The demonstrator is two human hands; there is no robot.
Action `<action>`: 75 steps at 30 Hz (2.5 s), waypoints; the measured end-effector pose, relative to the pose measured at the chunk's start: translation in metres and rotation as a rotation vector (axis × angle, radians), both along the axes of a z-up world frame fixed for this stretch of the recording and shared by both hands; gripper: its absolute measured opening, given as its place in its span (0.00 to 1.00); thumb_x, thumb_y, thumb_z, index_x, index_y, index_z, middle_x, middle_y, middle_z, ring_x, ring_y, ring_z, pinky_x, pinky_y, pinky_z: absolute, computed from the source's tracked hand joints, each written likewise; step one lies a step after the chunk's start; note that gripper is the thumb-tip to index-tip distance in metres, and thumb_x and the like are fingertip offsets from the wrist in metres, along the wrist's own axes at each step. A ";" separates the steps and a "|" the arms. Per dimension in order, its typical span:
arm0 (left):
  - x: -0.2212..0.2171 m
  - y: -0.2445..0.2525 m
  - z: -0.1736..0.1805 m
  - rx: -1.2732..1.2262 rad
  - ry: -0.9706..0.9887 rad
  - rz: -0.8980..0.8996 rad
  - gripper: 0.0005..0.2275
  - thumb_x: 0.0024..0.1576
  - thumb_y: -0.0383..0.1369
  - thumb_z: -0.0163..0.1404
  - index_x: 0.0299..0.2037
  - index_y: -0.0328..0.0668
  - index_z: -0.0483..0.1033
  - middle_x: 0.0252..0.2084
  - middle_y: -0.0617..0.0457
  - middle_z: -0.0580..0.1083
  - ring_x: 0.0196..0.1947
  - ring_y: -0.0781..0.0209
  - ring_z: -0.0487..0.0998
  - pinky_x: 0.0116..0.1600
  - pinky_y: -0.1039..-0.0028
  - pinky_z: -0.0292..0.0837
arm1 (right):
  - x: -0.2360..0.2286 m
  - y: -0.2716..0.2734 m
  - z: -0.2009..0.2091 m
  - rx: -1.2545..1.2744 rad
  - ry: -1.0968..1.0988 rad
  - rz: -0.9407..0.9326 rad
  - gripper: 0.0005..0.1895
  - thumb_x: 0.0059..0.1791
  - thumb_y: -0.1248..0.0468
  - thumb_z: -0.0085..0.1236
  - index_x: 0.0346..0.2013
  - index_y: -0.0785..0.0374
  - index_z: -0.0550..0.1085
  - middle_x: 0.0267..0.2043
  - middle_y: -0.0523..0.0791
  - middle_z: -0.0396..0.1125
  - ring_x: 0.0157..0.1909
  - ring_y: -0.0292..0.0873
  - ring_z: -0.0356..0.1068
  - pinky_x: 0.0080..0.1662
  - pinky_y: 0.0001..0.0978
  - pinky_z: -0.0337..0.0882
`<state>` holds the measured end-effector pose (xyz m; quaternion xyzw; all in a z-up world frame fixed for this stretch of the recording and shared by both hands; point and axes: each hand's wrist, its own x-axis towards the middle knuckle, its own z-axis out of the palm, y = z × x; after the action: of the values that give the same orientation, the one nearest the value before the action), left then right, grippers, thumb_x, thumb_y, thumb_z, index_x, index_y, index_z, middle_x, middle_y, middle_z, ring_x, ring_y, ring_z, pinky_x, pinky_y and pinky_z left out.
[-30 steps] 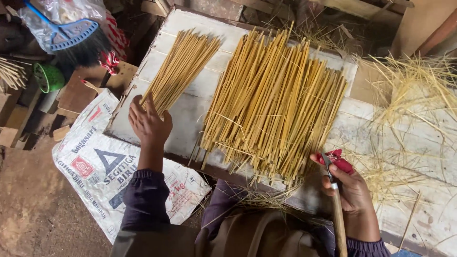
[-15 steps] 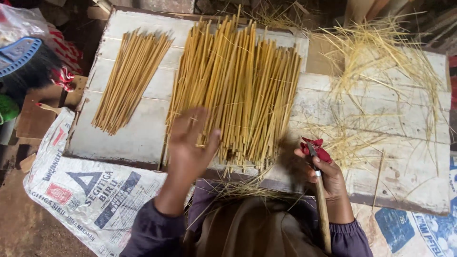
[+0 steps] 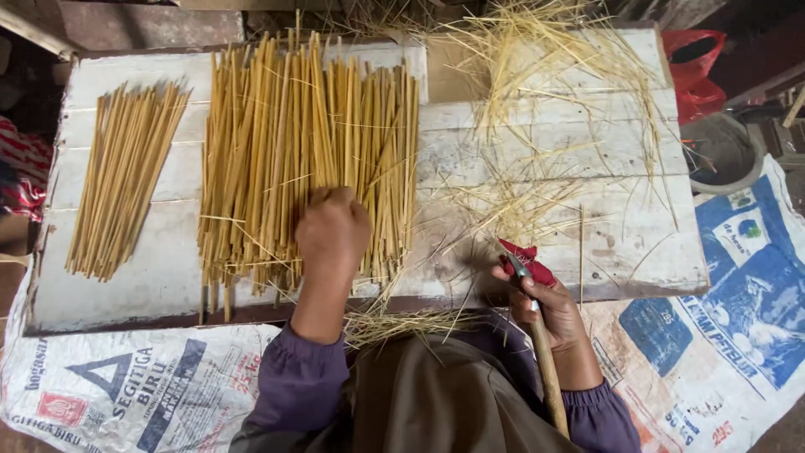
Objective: Stripping and cleaning long thin sticks using a handheld blade
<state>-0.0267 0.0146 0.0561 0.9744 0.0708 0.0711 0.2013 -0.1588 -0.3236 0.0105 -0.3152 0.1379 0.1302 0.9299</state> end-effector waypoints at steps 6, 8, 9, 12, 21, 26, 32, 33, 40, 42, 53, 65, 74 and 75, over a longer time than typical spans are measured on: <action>0.008 -0.010 -0.078 0.421 -0.407 -0.096 0.05 0.43 0.35 0.56 0.25 0.45 0.79 0.23 0.52 0.72 0.22 0.49 0.79 0.23 0.62 0.74 | 0.000 0.013 0.003 -0.012 0.011 -0.004 0.13 0.49 0.73 0.52 0.48 0.69 0.76 0.49 0.66 0.74 0.23 0.34 0.64 0.20 0.12 0.60; 0.006 -0.012 -0.072 0.351 -0.271 -0.090 0.04 0.46 0.33 0.53 0.26 0.44 0.80 0.23 0.51 0.73 0.23 0.47 0.80 0.25 0.59 0.75 | -0.001 0.017 0.004 -0.026 0.024 0.008 0.13 0.49 0.72 0.52 0.48 0.69 0.76 0.50 0.66 0.73 0.24 0.34 0.64 0.20 0.12 0.60; 0.004 -0.013 -0.069 0.279 -0.133 -0.084 0.05 0.49 0.31 0.51 0.27 0.42 0.80 0.24 0.50 0.73 0.23 0.44 0.81 0.27 0.56 0.77 | -0.003 0.020 0.004 -0.041 0.040 0.019 0.14 0.50 0.72 0.53 0.49 0.69 0.77 0.51 0.66 0.73 0.24 0.34 0.64 0.21 0.12 0.60; -0.006 -0.008 -0.023 -0.001 0.016 -0.017 0.09 0.54 0.37 0.53 0.39 0.46 0.83 0.32 0.45 0.78 0.31 0.38 0.84 0.32 0.49 0.79 | -0.006 0.020 0.004 -0.048 0.043 0.016 0.14 0.49 0.72 0.53 0.49 0.68 0.77 0.50 0.66 0.73 0.24 0.36 0.64 0.20 0.13 0.61; -0.063 0.010 0.037 -0.245 -0.585 -0.153 0.06 0.63 0.23 0.47 0.44 0.30 0.78 0.36 0.42 0.74 0.30 0.52 0.81 0.33 0.73 0.81 | 0.004 0.027 0.004 -0.062 0.016 0.076 0.15 0.50 0.71 0.52 0.51 0.68 0.76 0.52 0.67 0.73 0.22 0.35 0.65 0.20 0.15 0.61; -0.111 -0.009 0.028 -0.247 -0.427 -0.378 0.08 0.61 0.22 0.48 0.48 0.35 0.78 0.36 0.46 0.72 0.26 0.56 0.79 0.28 0.74 0.79 | 0.019 0.059 0.065 0.087 -0.062 0.151 0.26 0.52 0.64 0.52 0.65 0.67 0.67 0.61 0.70 0.65 0.18 0.32 0.64 0.19 0.15 0.62; -0.132 -0.014 0.003 -0.106 -0.344 -0.518 0.11 0.59 0.35 0.53 0.50 0.48 0.80 0.44 0.49 0.74 0.36 0.54 0.81 0.37 0.68 0.80 | 0.025 0.077 0.075 -0.159 -0.137 0.132 0.22 0.53 0.70 0.51 0.62 0.71 0.66 0.38 0.67 0.64 0.12 0.39 0.65 0.16 0.22 0.64; -0.136 -0.013 0.009 -0.197 -0.362 -0.516 0.14 0.61 0.40 0.53 0.53 0.43 0.80 0.48 0.44 0.74 0.47 0.50 0.80 0.50 0.65 0.79 | 0.025 0.079 0.080 -0.319 -0.129 0.092 0.16 0.53 0.72 0.51 0.56 0.73 0.71 0.15 0.60 0.66 0.09 0.44 0.62 0.15 0.22 0.61; -0.183 0.024 -0.039 -0.056 0.107 -0.087 0.19 0.63 0.47 0.47 0.51 0.38 0.75 0.37 0.39 0.78 0.31 0.47 0.81 0.31 0.60 0.81 | 0.018 0.061 0.076 -0.393 -0.035 0.111 0.21 0.51 0.67 0.54 0.57 0.75 0.72 0.55 0.62 0.73 0.17 0.39 0.62 0.17 0.23 0.61; -0.183 0.022 -0.058 -0.216 0.197 -0.018 0.14 0.59 0.49 0.50 0.46 0.53 0.78 0.38 0.50 0.83 0.30 0.45 0.85 0.30 0.54 0.78 | 0.018 0.063 0.076 -0.391 0.006 0.125 0.23 0.50 0.67 0.54 0.59 0.74 0.72 0.54 0.60 0.74 0.17 0.39 0.63 0.17 0.23 0.59; -0.170 0.034 -0.036 -0.258 -0.136 -0.193 0.06 0.57 0.26 0.53 0.41 0.32 0.81 0.33 0.45 0.77 0.20 0.63 0.78 0.20 0.78 0.78 | -0.014 -0.082 0.065 -0.146 -0.134 -0.303 0.31 0.49 0.70 0.57 0.68 0.68 0.64 0.59 0.59 0.69 0.19 0.27 0.58 0.21 0.14 0.60; -0.071 0.017 0.049 0.145 -0.306 -0.120 0.16 0.63 0.34 0.57 0.57 0.29 0.76 0.38 0.41 0.78 0.22 0.64 0.75 0.20 0.79 0.74 | -0.022 -0.109 0.029 0.186 -0.179 -0.321 0.28 0.52 0.73 0.54 0.67 0.71 0.62 0.63 0.56 0.65 0.23 0.29 0.61 0.22 0.13 0.62; 0.024 -0.132 -0.005 0.076 -0.061 -0.680 0.33 0.48 0.12 0.53 0.67 0.41 0.65 0.72 0.38 0.61 0.52 0.42 0.76 0.47 0.55 0.80 | -0.013 -0.102 0.016 0.066 -0.103 -0.289 0.27 0.53 0.69 0.52 0.68 0.71 0.62 0.66 0.56 0.64 0.24 0.29 0.57 0.22 0.12 0.58; 0.041 -0.148 -0.021 0.152 -0.033 -0.714 0.37 0.46 0.13 0.57 0.68 0.45 0.63 0.74 0.41 0.58 0.57 0.39 0.71 0.46 0.55 0.79 | -0.016 -0.104 0.015 0.061 -0.064 -0.307 0.28 0.53 0.69 0.52 0.68 0.71 0.63 0.66 0.55 0.65 0.24 0.28 0.54 0.22 0.12 0.56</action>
<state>0.0147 -0.1330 0.0353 0.9486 -0.2825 0.0173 0.1415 -0.1745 -0.4281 0.0255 -0.2658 0.1507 -0.0193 0.9520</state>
